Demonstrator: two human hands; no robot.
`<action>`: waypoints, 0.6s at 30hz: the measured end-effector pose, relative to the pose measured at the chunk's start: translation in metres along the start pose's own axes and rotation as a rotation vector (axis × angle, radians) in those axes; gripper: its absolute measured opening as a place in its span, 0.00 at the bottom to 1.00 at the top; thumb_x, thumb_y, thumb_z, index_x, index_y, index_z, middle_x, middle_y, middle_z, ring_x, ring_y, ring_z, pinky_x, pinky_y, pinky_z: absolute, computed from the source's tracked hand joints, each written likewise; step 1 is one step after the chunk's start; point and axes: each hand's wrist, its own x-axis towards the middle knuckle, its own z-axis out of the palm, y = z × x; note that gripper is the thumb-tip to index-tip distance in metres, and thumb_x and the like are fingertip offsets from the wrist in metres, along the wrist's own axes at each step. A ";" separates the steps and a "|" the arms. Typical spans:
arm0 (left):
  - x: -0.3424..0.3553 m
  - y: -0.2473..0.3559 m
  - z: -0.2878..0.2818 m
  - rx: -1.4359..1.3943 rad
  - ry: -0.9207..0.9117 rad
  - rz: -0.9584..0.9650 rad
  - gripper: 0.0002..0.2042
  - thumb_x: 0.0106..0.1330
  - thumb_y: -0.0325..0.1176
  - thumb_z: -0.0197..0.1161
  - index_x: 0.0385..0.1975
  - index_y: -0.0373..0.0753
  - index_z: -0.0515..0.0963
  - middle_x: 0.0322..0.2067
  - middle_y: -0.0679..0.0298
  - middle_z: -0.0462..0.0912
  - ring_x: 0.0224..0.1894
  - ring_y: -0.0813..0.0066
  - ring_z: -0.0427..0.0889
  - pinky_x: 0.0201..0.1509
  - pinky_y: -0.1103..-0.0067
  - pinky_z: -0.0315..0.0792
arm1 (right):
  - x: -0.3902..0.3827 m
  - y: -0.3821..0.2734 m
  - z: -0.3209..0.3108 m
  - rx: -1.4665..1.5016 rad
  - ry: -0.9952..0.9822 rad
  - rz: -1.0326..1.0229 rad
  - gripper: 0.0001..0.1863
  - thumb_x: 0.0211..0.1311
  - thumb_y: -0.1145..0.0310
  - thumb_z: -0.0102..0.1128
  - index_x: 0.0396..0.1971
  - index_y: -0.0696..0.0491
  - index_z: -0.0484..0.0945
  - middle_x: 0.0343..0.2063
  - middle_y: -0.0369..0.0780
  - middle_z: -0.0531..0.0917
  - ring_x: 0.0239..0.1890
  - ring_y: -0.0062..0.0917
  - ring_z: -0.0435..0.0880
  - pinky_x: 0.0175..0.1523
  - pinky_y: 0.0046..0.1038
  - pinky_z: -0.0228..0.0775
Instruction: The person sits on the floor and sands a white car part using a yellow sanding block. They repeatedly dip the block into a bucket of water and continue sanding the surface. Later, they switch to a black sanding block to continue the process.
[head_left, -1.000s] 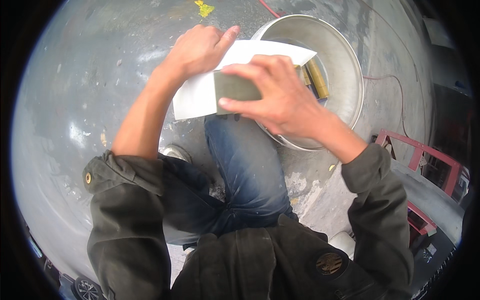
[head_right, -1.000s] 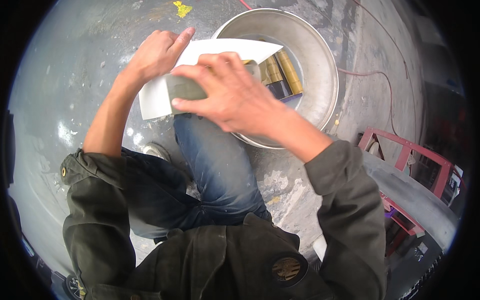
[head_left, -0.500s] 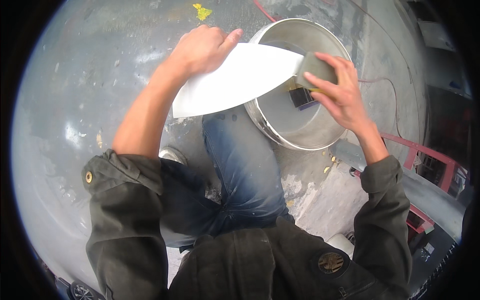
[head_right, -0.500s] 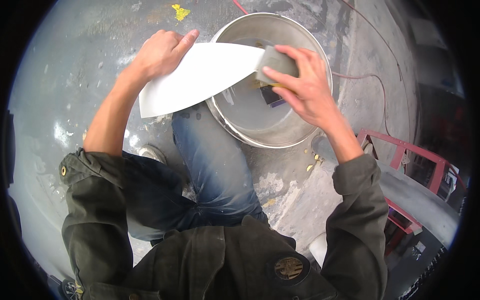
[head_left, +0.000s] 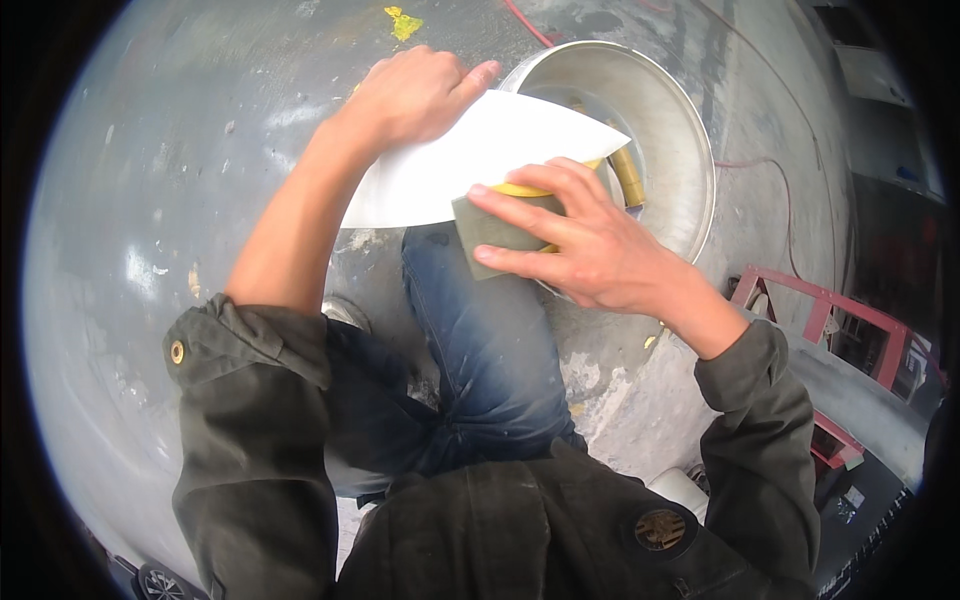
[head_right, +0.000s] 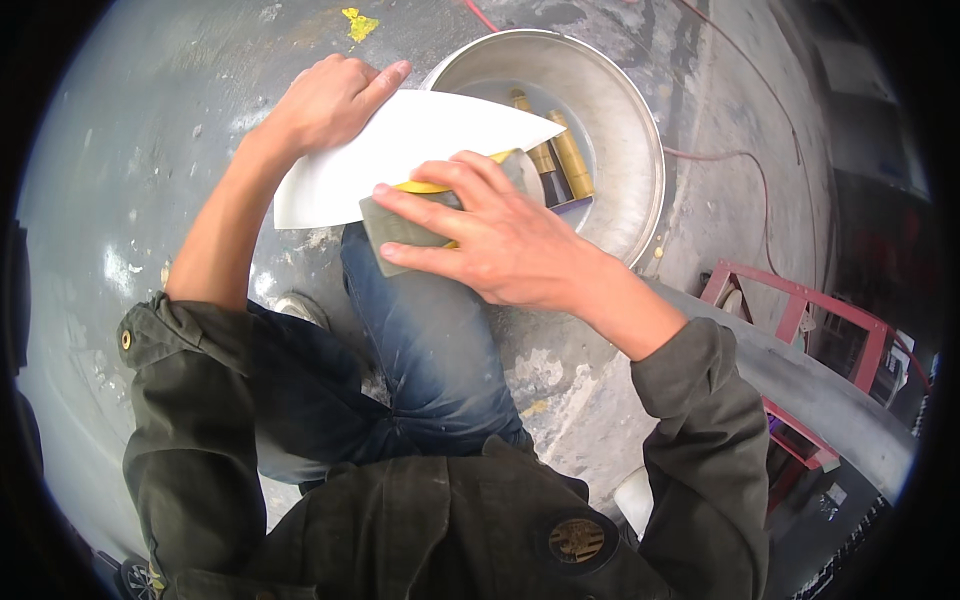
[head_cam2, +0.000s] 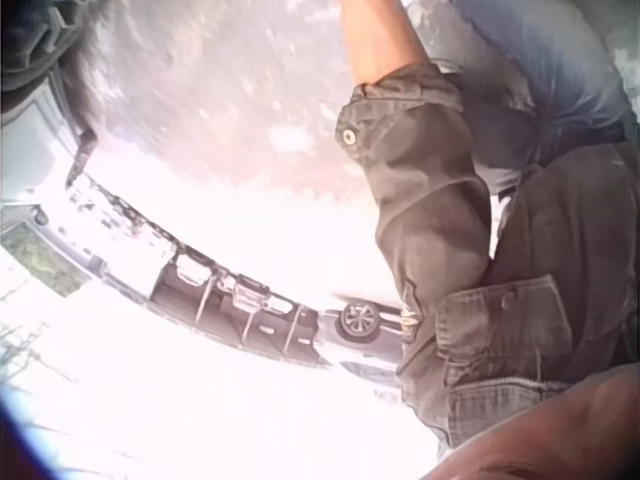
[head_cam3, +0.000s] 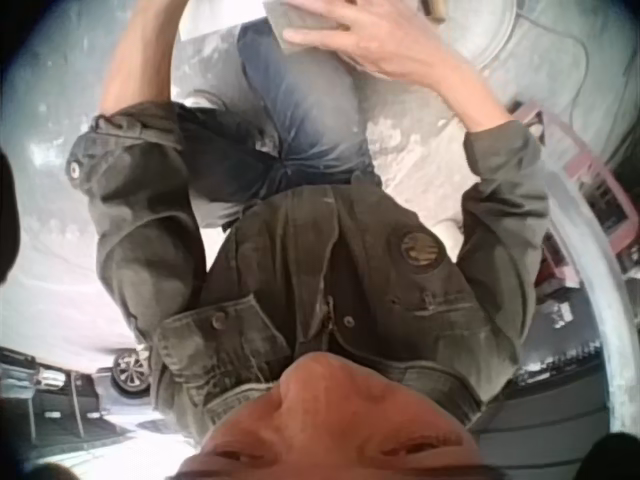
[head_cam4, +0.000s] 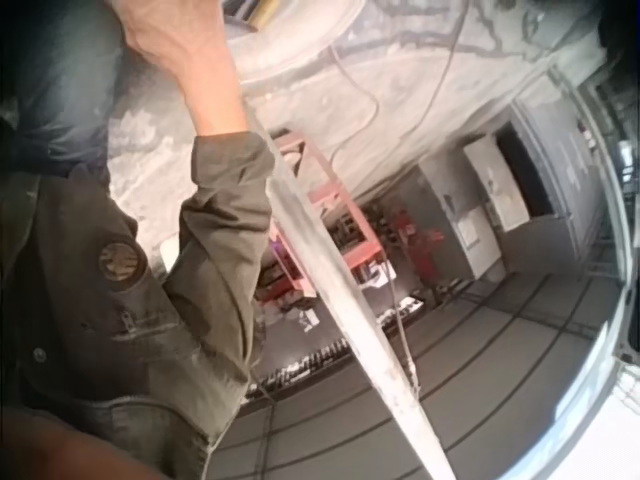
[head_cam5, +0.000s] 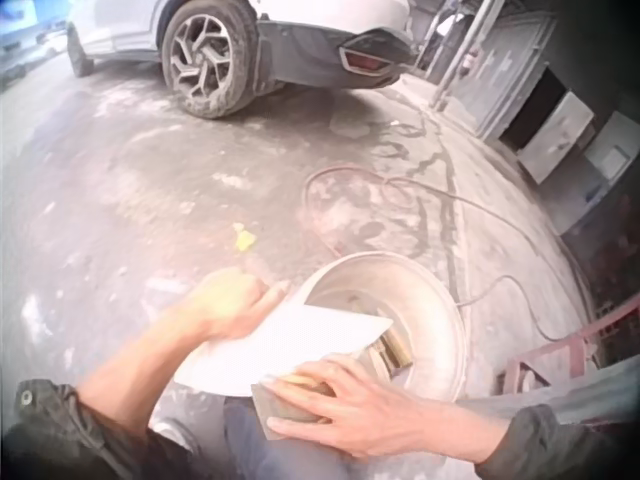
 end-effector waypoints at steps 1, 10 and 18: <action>0.000 -0.002 -0.003 -0.008 -0.006 -0.001 0.38 0.79 0.58 0.41 0.20 0.27 0.79 0.18 0.41 0.76 0.28 0.39 0.80 0.40 0.56 0.74 | 0.006 0.002 0.003 0.007 -0.001 -0.022 0.28 0.50 0.76 0.63 0.54 0.39 0.82 0.69 0.37 0.72 0.65 0.42 0.71 0.69 0.45 0.65; -0.002 0.007 -0.016 0.008 -0.142 -0.058 0.36 0.78 0.59 0.41 0.26 0.30 0.84 0.26 0.40 0.83 0.36 0.40 0.84 0.46 0.53 0.76 | 0.007 0.002 -0.002 0.005 -0.066 -0.023 0.30 0.52 0.75 0.64 0.57 0.36 0.81 0.71 0.34 0.71 0.65 0.40 0.71 0.70 0.45 0.64; -0.001 -0.002 0.000 -0.005 0.000 0.017 0.38 0.79 0.59 0.41 0.21 0.28 0.80 0.19 0.39 0.77 0.28 0.38 0.80 0.40 0.54 0.74 | 0.000 0.000 -0.002 -0.010 -0.052 0.030 0.28 0.52 0.72 0.64 0.56 0.37 0.81 0.71 0.34 0.69 0.65 0.40 0.70 0.72 0.44 0.62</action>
